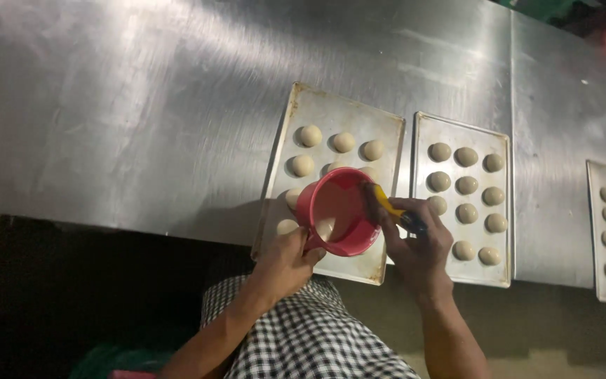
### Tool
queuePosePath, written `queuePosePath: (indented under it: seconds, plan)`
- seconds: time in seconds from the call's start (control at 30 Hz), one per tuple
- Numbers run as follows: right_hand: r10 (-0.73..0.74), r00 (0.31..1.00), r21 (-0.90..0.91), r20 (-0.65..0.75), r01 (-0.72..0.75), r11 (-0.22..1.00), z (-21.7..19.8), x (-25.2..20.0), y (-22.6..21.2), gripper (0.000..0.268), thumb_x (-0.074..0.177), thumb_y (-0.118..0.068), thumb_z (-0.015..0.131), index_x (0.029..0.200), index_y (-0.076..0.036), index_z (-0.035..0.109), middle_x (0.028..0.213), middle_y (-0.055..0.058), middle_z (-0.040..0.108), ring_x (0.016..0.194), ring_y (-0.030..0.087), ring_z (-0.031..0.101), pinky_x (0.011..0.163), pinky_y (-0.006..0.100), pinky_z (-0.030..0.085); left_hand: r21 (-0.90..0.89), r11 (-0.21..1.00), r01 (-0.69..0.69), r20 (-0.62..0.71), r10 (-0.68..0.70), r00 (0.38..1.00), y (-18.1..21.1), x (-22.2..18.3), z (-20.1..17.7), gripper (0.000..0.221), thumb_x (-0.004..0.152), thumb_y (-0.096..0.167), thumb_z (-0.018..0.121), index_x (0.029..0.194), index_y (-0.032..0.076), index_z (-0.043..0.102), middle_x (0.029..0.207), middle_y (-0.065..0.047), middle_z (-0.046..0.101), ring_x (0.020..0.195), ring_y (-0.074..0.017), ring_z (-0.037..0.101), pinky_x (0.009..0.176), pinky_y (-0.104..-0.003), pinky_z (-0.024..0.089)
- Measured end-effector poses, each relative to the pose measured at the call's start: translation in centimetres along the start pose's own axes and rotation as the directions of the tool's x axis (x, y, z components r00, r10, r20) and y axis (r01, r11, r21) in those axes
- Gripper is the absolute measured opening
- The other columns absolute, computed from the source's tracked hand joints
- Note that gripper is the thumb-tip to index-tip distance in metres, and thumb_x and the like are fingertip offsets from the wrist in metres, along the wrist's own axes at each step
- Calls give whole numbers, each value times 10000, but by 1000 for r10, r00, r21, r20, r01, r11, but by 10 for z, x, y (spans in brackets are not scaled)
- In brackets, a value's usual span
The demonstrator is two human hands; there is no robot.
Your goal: Brushing egg wash or milk onto dough balls on baking trays in a bakery production area.
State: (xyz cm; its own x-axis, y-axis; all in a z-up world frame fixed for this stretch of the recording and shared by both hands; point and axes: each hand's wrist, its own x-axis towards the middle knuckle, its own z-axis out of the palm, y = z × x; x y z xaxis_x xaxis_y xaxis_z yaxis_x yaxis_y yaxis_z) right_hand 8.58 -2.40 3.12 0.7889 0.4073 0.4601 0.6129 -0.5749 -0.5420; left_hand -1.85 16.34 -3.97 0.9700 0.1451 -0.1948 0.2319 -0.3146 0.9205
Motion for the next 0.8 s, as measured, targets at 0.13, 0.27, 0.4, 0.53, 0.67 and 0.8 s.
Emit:
queuePosePath:
  seconds: [0.13, 0.27, 0.4, 0.53, 0.67, 0.8]
  plan:
    - [55, 994, 49, -93, -50, 998, 25, -6, -17, 214, 907, 5, 778, 1092, -8, 670, 1035, 142, 723, 923, 203, 754, 779, 282, 609, 27, 997, -69, 4, 69, 998, -15, 4, -13, 273, 909, 239, 718, 999, -4, 635, 930, -249, 714, 918, -449, 677, 748, -529, 518]
    - [68, 986, -3, -150, -69, 998, 27, -15, -13, 209, 899, 5, 777, 1074, 1, 663, 1022, 148, 723, 907, 201, 749, 753, 279, 599, 103, 995, 3, 115, -15, 993, -7, 9, -45, 308, 913, 289, 704, 1019, 12, 619, 921, -248, 708, 913, -421, 708, 715, -510, 541]
    - [538, 829, 559, -148, -379, 738, -19, -32, 18, 237, 925, 24, 761, 1153, 14, 695, 1096, 166, 757, 916, 173, 709, 829, 305, 577, 100, 992, 73, 89, -82, 993, -18, 7, -73, 289, 878, 264, 728, 990, 10, 648, 943, -255, 709, 916, -429, 703, 731, -503, 550]
    - [497, 860, 777, 119, -392, 492, -31, -37, 47, 227, 877, -4, 753, 1090, 34, 686, 1055, 191, 774, 900, 205, 734, 850, 377, 596, 153, 982, 115, -62, -107, 992, -46, -1, -90, 305, 880, 288, 734, 968, 4, 667, 916, -241, 715, 859, -418, 700, 700, -492, 538]
    - [561, 675, 419, 479, -738, 530, 30, -42, 118, 320, 709, 61, 807, 1001, 62, 675, 984, 193, 789, 914, 220, 750, 840, 375, 597, 8, 912, 411, -125, -407, 905, -16, -14, -109, 321, 902, 325, 679, 1073, 53, 684, 848, -202, 729, 761, -350, 738, 663, -456, 546]
    - [365, 747, 449, 555, -639, 625, 97, 24, 218, 162, 810, 13, 740, 970, 16, 717, 945, 114, 775, 878, 197, 739, 812, 352, 616, -79, 880, 468, -269, -471, 840, -22, -37, -105, 335, 903, 339, 687, 1016, 23, 682, 728, -145, 721, 651, -251, 727, 616, -406, 546]
